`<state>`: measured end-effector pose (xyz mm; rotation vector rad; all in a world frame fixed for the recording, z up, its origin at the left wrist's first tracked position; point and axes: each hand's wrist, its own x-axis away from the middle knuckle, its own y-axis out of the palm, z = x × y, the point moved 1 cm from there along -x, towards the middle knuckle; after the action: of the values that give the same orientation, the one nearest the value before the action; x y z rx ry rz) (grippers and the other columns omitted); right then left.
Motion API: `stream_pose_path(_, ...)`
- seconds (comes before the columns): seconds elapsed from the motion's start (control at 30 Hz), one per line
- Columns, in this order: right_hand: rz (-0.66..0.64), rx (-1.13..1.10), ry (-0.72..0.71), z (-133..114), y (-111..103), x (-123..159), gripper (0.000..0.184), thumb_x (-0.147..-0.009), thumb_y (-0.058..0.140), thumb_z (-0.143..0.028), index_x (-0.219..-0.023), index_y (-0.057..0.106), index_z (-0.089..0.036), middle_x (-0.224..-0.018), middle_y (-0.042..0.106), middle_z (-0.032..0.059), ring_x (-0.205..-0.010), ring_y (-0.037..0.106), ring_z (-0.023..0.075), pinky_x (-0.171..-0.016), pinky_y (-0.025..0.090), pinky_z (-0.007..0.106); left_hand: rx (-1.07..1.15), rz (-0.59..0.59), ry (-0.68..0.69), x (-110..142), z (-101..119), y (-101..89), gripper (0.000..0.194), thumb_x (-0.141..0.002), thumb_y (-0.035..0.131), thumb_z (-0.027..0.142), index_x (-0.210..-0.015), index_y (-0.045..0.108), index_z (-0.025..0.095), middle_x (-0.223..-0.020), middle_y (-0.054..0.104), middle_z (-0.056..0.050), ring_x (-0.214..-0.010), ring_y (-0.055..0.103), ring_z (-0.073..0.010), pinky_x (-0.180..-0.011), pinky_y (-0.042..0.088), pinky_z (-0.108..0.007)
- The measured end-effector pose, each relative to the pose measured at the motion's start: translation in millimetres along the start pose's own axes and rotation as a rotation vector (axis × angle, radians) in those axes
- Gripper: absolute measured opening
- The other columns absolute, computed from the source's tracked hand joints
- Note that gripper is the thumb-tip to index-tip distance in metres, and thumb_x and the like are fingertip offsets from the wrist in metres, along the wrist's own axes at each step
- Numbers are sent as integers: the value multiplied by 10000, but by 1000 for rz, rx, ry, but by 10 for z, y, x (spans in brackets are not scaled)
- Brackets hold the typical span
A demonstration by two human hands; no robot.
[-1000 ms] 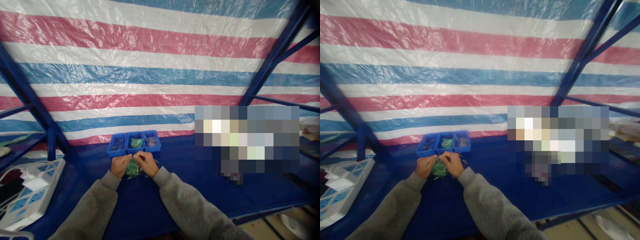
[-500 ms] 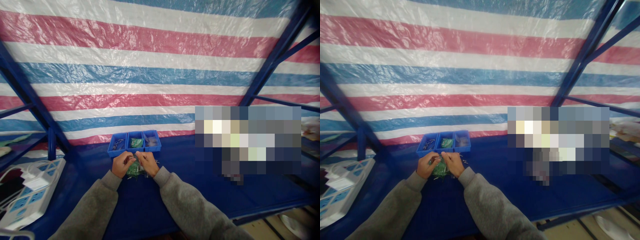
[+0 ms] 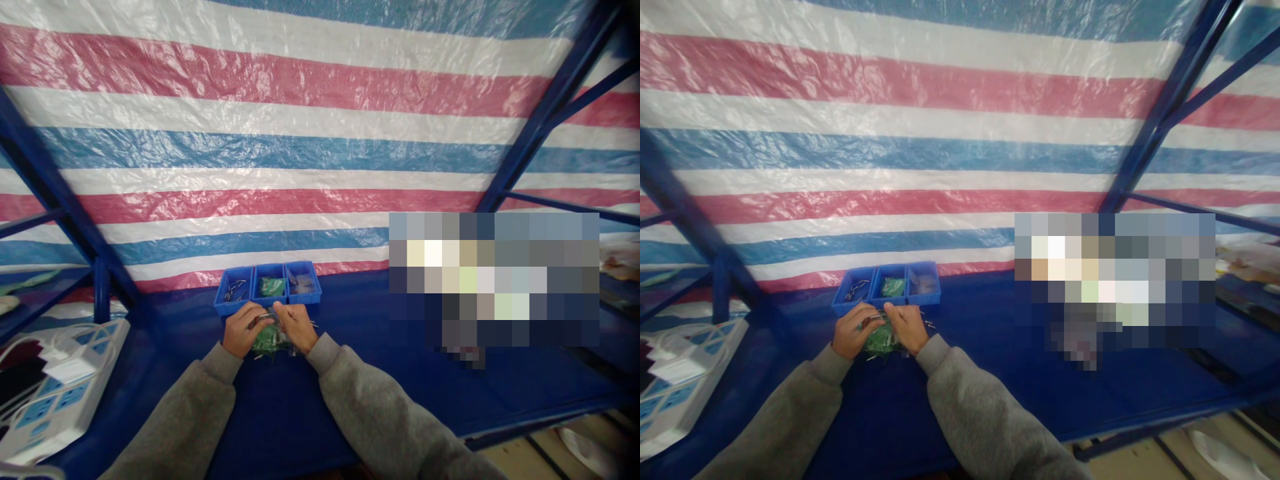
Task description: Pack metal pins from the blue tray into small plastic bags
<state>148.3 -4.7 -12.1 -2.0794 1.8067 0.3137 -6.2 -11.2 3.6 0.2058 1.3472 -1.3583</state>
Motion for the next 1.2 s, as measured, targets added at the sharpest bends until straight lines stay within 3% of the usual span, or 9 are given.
stream_pose_path(0.43,-31,21,35,54,-4,-3,596,-854,345,-598,-434,321,-175,-412,291,-47,-406,259,56,-408,220,210,20,-10,2,-8,13,-3,115,-827,565,251,-780,621,162,-745,621,-42,-648,556,-117,-625,458,-235)
stream_pose_path(0.9,-57,31,35,72,6,1,639,-843,332,-625,-386,322,-177,-367,306,-46,-364,264,54,-395,227,212,-103,-90,-21,12,40,6,414,-917,363,245,-524,471,172,-490,471,13,-467,452,-84,-510,361,-217)
stream_pose_path(1.2,-128,155,-54,-47,-27,17,658,-910,265,-546,-415,470,-164,-395,420,-22,-415,422,84,-518,343,214,-109,52,-7,11,27,6,452,-902,405,204,-452,422,166,-413,403,31,-383,380,-67,-455,316,-237)
